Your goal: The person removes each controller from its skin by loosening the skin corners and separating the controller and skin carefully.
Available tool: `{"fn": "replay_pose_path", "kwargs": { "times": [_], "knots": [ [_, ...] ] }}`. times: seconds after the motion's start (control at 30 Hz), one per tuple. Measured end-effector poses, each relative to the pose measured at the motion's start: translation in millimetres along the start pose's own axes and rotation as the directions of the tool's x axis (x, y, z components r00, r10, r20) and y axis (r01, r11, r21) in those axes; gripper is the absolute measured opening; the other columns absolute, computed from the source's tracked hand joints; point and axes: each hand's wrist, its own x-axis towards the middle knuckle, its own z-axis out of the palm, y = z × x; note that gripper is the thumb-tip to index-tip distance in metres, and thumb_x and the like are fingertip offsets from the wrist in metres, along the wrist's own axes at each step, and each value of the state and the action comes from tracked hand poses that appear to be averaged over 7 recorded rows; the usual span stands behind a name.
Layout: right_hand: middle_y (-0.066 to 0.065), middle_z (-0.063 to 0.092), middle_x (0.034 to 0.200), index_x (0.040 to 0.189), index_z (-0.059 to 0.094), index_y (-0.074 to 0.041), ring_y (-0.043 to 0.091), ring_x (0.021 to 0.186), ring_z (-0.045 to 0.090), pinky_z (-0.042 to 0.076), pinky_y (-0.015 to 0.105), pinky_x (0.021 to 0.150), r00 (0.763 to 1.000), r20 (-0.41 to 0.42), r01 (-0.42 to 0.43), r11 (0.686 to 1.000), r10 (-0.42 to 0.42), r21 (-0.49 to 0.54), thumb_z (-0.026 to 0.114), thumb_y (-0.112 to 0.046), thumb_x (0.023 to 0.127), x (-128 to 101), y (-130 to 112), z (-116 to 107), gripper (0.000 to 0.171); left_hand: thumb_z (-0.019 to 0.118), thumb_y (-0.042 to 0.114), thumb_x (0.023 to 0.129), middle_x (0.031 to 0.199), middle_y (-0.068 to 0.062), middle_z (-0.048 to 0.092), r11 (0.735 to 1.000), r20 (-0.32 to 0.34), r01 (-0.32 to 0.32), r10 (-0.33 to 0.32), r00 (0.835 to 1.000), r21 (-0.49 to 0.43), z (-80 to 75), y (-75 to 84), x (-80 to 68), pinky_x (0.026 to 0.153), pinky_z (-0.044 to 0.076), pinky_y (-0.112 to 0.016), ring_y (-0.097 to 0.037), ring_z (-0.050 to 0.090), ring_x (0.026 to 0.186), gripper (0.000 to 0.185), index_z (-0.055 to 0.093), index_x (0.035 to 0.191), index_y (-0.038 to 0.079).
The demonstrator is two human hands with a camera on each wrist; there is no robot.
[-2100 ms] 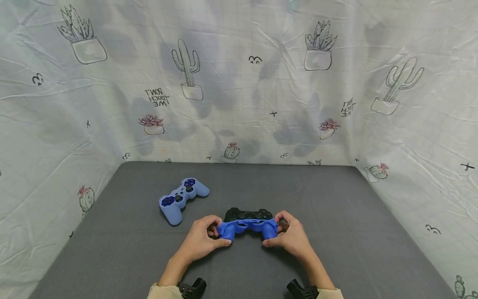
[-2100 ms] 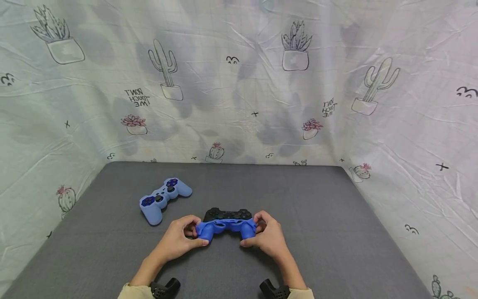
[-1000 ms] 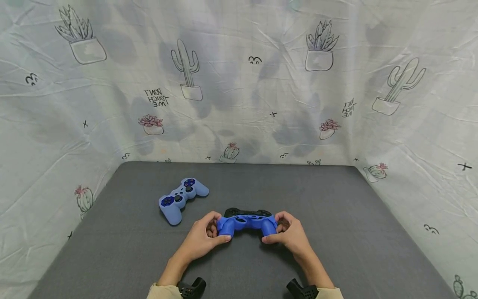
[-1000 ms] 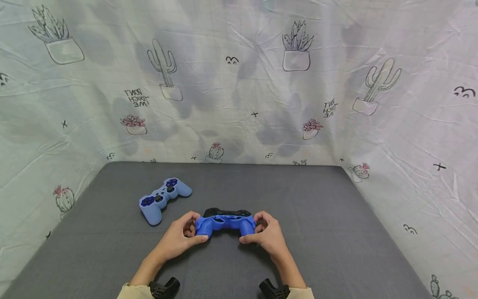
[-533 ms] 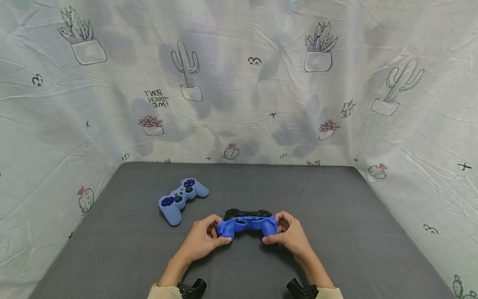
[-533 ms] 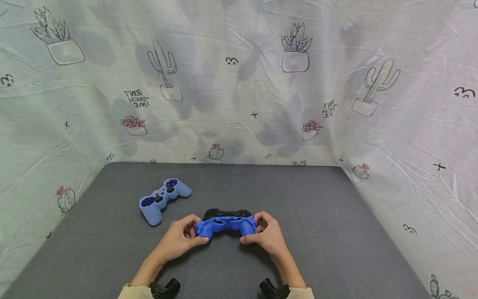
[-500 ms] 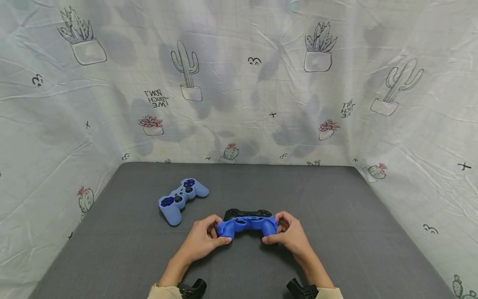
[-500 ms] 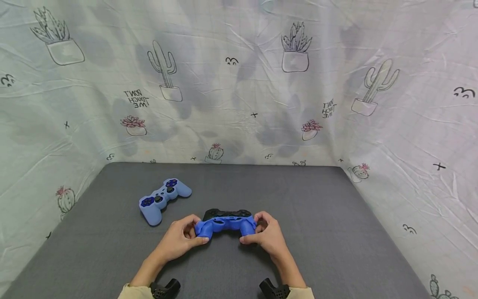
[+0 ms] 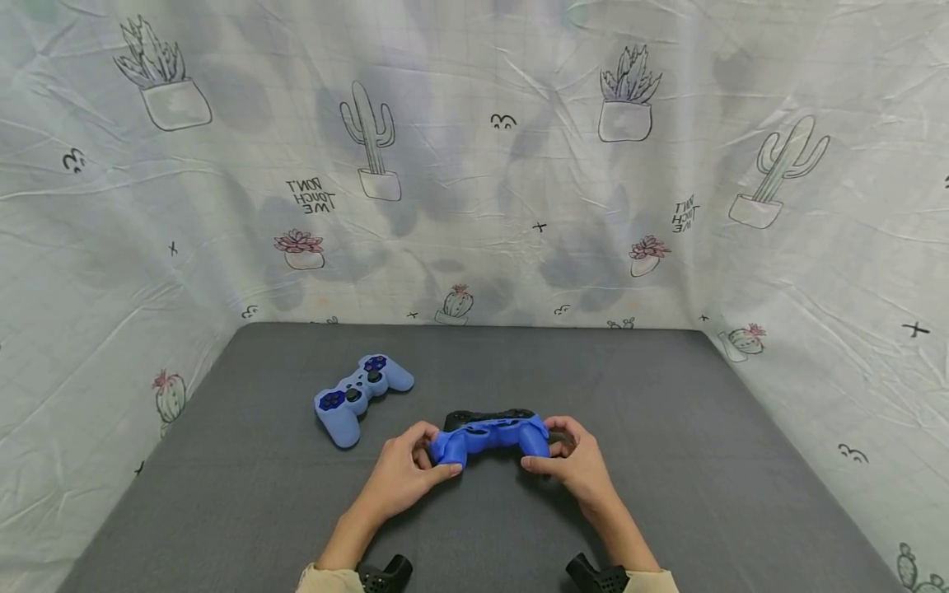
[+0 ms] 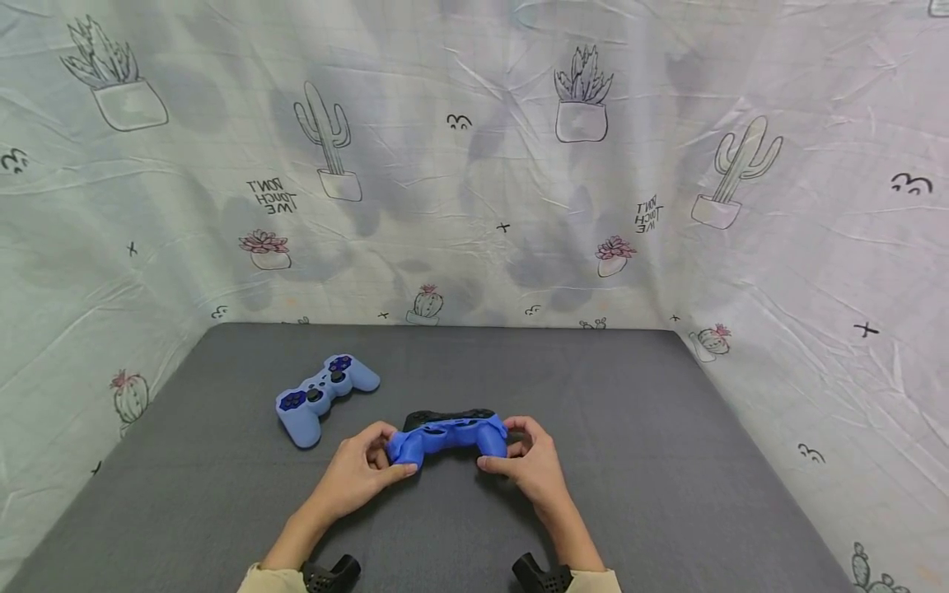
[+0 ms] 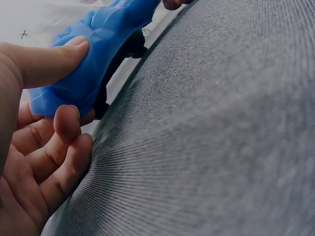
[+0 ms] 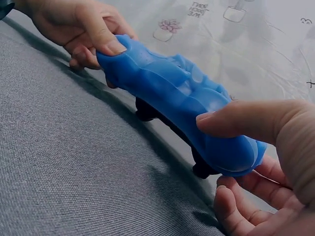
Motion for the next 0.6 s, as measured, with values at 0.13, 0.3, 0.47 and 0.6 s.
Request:
{"fn": "replay_pose_path", "kwargs": {
  "times": [0.13,0.3,0.47,0.6],
  "knots": [
    [0.014,0.063,0.084,0.121,0.057,-0.007,0.024,0.074,0.06,0.045,0.03,0.058,1.0,0.001,0.003,1.0,-0.003,0.0,0.09,-0.004,0.068,-0.2,-0.7,0.2,0.062,0.087,0.034,0.076,0.063,0.008,0.056,1.0,-0.024,-0.002,0.002,1.0,0.008,1.1,0.5,-0.4,0.048,0.041,-0.024,-0.009,0.052,0.051,0.039,0.06,0.101,0.019],
    [0.013,0.064,0.082,0.122,0.056,-0.007,0.024,0.074,0.061,0.046,0.03,0.056,1.0,0.008,0.0,1.0,0.0,0.007,0.09,-0.005,0.069,0.8,-2.3,0.3,0.063,0.087,0.032,0.076,0.061,0.007,0.054,1.0,-0.052,-0.007,0.008,0.999,0.013,2.3,0.7,-0.1,0.048,0.04,-0.023,-0.008,0.049,0.05,0.04,0.059,0.101,0.018],
    [0.011,0.059,0.075,0.114,0.057,-0.006,0.019,0.065,0.056,0.043,0.027,0.053,1.0,-0.003,0.012,1.0,-0.012,-0.011,0.092,-0.007,0.065,1.6,-2.7,0.3,0.061,0.087,0.029,0.076,0.061,0.006,0.053,1.0,-0.066,-0.02,0.021,0.998,0.014,2.9,0.2,-0.1,0.048,0.039,-0.024,-0.007,0.048,0.05,0.041,0.06,0.102,0.015],
    [0.008,0.053,0.068,0.107,0.058,-0.006,0.015,0.057,0.049,0.04,0.026,0.05,1.0,-0.025,0.016,1.0,-0.016,-0.011,0.095,-0.007,0.06,2.0,-3.1,-0.8,0.06,0.087,0.028,0.077,0.062,0.006,0.053,0.999,-0.065,-0.033,0.033,0.997,0.005,3.0,0.3,0.2,0.048,0.039,-0.024,-0.006,0.048,0.05,0.039,0.06,0.102,0.014]
  ]
}}
